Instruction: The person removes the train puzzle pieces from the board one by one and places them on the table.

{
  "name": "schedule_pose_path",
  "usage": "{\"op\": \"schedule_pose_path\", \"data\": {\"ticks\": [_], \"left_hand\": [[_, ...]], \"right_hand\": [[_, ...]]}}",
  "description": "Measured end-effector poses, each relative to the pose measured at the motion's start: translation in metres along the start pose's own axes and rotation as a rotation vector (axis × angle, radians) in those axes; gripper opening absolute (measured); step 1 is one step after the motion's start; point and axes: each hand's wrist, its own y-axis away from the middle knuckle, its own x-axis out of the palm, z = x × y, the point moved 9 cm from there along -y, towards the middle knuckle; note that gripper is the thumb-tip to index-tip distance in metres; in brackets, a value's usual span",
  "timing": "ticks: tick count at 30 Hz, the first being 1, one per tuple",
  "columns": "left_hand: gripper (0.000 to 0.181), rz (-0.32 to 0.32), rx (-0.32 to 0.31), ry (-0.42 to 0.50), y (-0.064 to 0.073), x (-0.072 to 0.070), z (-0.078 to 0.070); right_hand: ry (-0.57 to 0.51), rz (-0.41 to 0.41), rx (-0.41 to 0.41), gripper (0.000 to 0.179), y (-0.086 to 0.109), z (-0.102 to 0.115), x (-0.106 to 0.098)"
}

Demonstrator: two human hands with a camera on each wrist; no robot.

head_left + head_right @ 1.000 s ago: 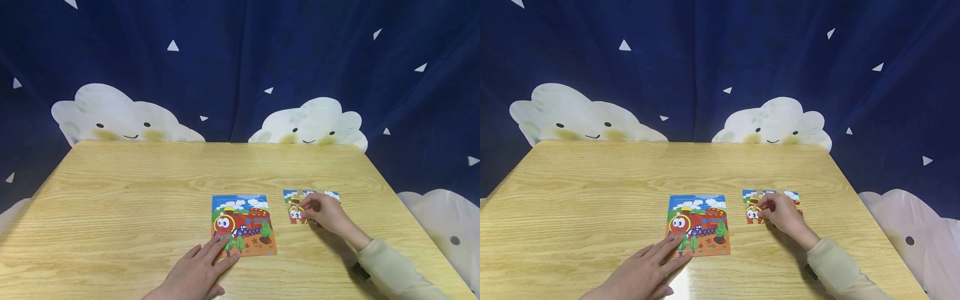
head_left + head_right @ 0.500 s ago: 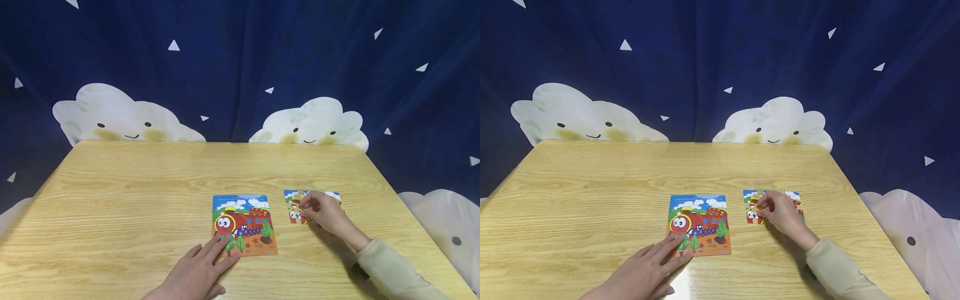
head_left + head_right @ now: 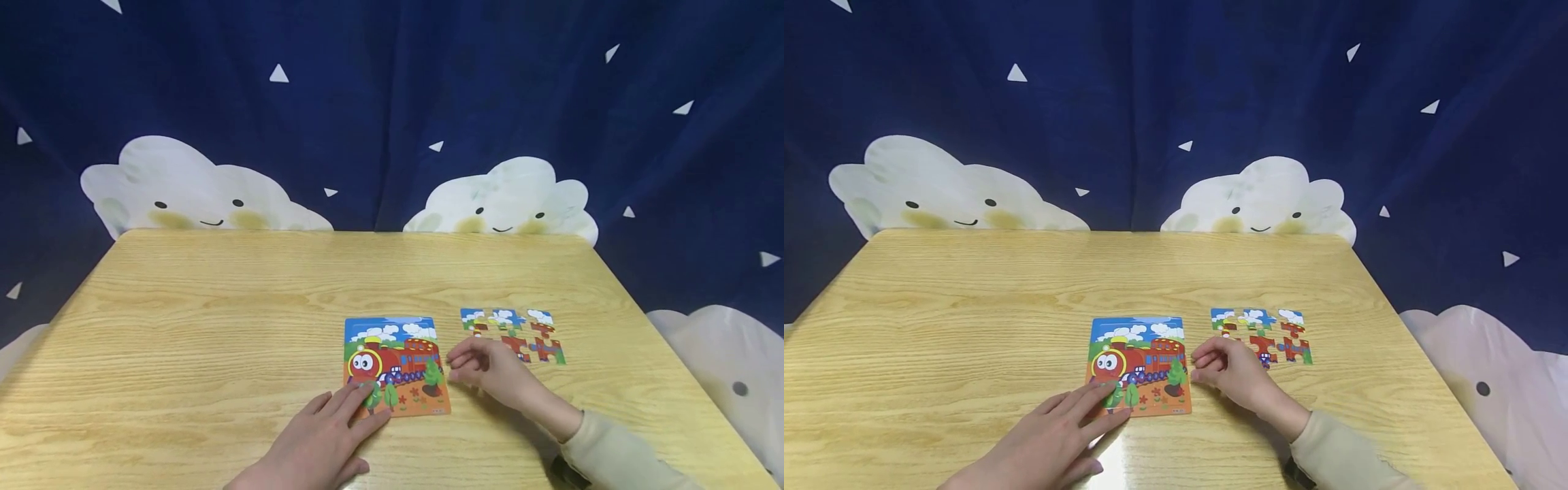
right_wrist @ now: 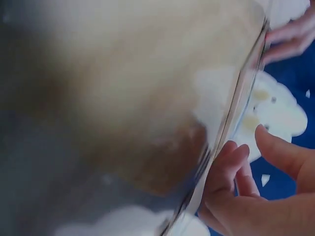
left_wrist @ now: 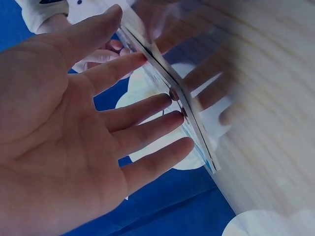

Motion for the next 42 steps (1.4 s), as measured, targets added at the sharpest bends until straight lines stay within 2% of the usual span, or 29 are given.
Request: {"op": "schedule_pose_path", "data": {"ticks": [3,6,11,19,27,36,42], "left_hand": [[0.063,-0.004,0.007,0.017,-0.004,-0.004,-0.004],[0.063,-0.012,0.027,0.032,-0.012,-0.007,-0.011],[0.064,0.007,0.053,0.035,-0.023,-0.007,-0.021],[0.065,0.027,0.047,0.037,-0.023,-0.003,-0.021],[0.064,0.025,0.051,0.03,-0.023,-0.002,-0.022],[0.064,0.021,0.05,0.036,-0.022,-0.001,-0.022],[0.064,0.004,0.055,0.019,-0.022,-0.002,-0.022]], "right_hand": [[-0.011,0.039,0.004,0.028,0.002,0.003,0.016],[0.04,0.042,-0.027,0.03,0.002,0.007,0.025],[0.189,0.007,-0.096,0.031,0.001,0.016,0.03],[0.28,-0.01,-0.1,0.034,-0.001,0.021,0.032],[0.273,-0.003,-0.078,0.036,-0.001,0.02,0.033],[0.194,0.005,-0.138,0.031,-0.001,0.028,0.037],[0.165,-0.006,-0.139,0.026,-0.001,0.029,0.035]]}}
